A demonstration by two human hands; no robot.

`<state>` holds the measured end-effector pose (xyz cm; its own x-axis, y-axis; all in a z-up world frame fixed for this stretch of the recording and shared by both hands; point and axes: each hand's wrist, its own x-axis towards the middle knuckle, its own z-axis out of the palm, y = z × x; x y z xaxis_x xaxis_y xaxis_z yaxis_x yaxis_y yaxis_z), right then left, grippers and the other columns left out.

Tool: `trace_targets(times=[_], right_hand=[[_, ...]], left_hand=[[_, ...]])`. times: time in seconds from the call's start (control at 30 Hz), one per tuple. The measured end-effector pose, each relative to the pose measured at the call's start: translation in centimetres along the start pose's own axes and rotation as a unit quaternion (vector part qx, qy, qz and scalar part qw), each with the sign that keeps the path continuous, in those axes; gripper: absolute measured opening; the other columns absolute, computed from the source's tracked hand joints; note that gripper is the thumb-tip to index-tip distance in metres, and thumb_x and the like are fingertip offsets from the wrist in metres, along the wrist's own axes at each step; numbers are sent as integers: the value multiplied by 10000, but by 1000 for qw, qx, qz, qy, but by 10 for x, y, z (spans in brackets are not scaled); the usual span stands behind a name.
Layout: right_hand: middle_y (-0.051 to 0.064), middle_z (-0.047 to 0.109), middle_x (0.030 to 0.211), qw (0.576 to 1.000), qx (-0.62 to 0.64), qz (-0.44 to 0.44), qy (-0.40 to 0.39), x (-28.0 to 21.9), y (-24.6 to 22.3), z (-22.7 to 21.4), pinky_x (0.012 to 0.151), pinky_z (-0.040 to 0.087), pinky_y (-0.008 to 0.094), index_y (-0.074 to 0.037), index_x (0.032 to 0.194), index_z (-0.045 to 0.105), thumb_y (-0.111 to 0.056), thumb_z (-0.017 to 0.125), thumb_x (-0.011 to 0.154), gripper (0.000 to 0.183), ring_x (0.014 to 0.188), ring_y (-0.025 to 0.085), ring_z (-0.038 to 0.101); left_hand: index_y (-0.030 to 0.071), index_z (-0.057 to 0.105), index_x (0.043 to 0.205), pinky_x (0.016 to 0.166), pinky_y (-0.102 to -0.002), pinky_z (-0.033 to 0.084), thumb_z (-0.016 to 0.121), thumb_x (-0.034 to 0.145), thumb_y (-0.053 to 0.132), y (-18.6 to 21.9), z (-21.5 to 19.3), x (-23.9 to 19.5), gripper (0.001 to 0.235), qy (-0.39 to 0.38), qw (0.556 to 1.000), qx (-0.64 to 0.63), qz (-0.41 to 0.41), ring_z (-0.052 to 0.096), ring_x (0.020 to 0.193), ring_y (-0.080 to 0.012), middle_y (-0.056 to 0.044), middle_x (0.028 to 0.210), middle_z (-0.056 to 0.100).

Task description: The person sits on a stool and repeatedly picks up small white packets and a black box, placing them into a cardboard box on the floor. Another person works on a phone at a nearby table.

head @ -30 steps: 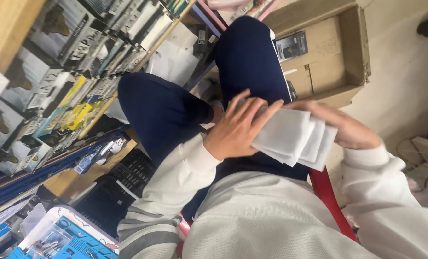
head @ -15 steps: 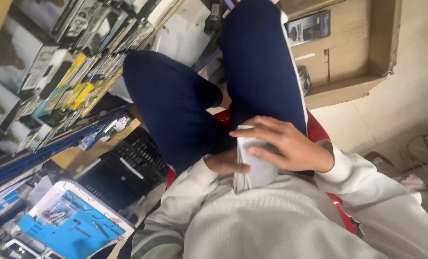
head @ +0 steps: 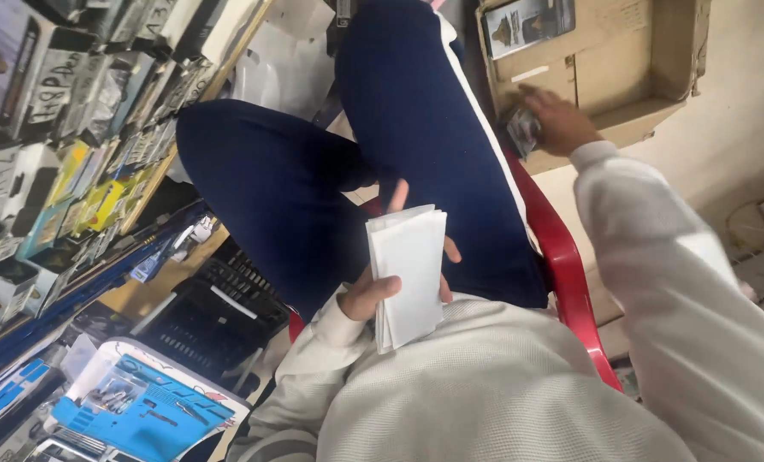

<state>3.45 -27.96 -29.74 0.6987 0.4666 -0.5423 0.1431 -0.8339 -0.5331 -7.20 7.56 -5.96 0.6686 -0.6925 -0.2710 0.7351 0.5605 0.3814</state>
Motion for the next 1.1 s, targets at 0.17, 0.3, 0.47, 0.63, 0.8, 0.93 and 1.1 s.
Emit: trace_targets(times=[0.17,0.3,0.47,0.63,0.8,0.93,1.1], right_hand=[[78,343,1664,992,-118,-49,-10,13,40,65,877,589,575,-239,1594,337,28,813,641,1098,1416,393,461],[222,592,1391,998,-25,-26,55,17,59,77,934,523,566,-84,1304,500,-189,984,558,895,1211,435,575],[213,476,1326,957,215,21,191,-11,-2,-22,996,434,514,2,1416,376,-116,886,764,837,1181,398,514],[238,493,1371,876,407,-53,254,-54,-53,-102,1128,465,524,-81,1530,252,36,650,993,678,1302,391,549],[132,657,1217,683,701,-141,151,-127,-209,-168,944,570,304,4,1402,538,-551,903,757,927,1037,227,701],[205,644,1258,850,484,-201,50,-140,-272,-145,1170,458,432,94,1407,491,-701,586,865,968,1223,282,623],[197,265,1678,903,290,-314,-43,-115,-334,-105,1307,184,452,37,1578,237,-309,629,916,843,1568,297,261]], left_hand=[[236,274,1455,894,-518,567,778,922,433,-7,1,-8,760,47,998,-39,31,672,1026,-434,-197,1215,515],[283,285,1430,991,-593,557,760,917,415,-12,-8,-15,711,66,996,-41,36,611,1173,-457,-175,1184,488],[272,326,1392,824,-542,599,752,918,312,-14,-7,-15,638,93,985,-122,78,677,929,-402,-198,1190,478],[227,378,1378,695,-509,619,659,929,321,-2,0,-15,538,138,965,-154,162,661,789,-372,-221,1132,502],[327,353,1512,671,-546,608,661,932,331,20,6,-27,656,195,926,-164,280,664,807,-382,-228,1190,542],[356,433,1399,721,-610,575,671,943,289,42,20,-38,518,187,882,-209,380,620,835,-432,-206,1194,550],[345,484,1359,735,-655,559,629,983,338,55,16,-52,403,236,811,-218,489,699,856,-399,-151,1146,648]])
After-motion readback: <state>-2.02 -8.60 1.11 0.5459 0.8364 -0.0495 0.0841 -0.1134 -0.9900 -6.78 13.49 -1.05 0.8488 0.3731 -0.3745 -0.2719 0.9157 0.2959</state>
